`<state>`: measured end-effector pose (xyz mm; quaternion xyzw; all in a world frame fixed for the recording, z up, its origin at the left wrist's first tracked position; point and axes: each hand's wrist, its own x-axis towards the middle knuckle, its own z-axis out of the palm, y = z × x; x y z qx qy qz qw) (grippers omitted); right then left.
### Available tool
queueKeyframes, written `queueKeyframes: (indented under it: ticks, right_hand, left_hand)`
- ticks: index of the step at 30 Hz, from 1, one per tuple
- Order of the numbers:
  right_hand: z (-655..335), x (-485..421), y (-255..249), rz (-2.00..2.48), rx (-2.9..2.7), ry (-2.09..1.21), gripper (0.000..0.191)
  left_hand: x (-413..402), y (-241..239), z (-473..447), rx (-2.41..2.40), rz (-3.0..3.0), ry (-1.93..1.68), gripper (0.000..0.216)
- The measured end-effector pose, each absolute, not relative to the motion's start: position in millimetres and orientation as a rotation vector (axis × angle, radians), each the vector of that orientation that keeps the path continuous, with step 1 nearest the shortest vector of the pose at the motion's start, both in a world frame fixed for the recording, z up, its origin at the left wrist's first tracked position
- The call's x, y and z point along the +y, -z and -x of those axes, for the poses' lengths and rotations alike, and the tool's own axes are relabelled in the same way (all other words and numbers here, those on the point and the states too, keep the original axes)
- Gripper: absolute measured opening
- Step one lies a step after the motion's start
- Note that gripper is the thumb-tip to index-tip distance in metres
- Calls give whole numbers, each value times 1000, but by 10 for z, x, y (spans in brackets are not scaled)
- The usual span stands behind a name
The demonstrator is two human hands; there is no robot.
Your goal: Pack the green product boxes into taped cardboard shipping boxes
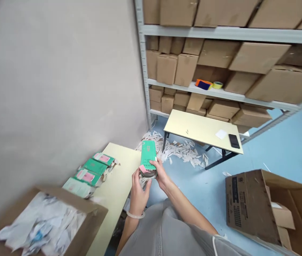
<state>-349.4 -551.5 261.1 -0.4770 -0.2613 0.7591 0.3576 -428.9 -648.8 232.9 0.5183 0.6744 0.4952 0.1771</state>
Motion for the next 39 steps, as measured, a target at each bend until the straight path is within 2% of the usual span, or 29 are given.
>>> queueKeyframes:
  ticks: [7,13,23,30,35,39]
  right_hand:
    - [2446,-4974,-2532,1214,-542,-1948,41]
    - [1429,-4495,-2476,1273,-380,-1789,49]
    - [446,-4004,-2159,1177,175,-1563,23]
    - [29,-3352,-2000,1171,342,-1375,18]
    - [-117,-2487,-2036,1076,294,-1459,9]
    - [-121,-1724,-1919,941,358,-1634,12]
  left_hand:
    - [-5653,-2322,3306,1907,-1510,-1338,70]
    - [-5060,-2333,2389,1743,-1609,-1222,68]
    - [-4125,-2194,1539,1493,-1966,-929,58]
    - [-3177,-2026,1149,1129,-2176,-771,57]
    - [-2293,-2075,1057,1073,-2266,-790,54]
    - [-1674,-2063,1055,1156,-2353,-799,53]
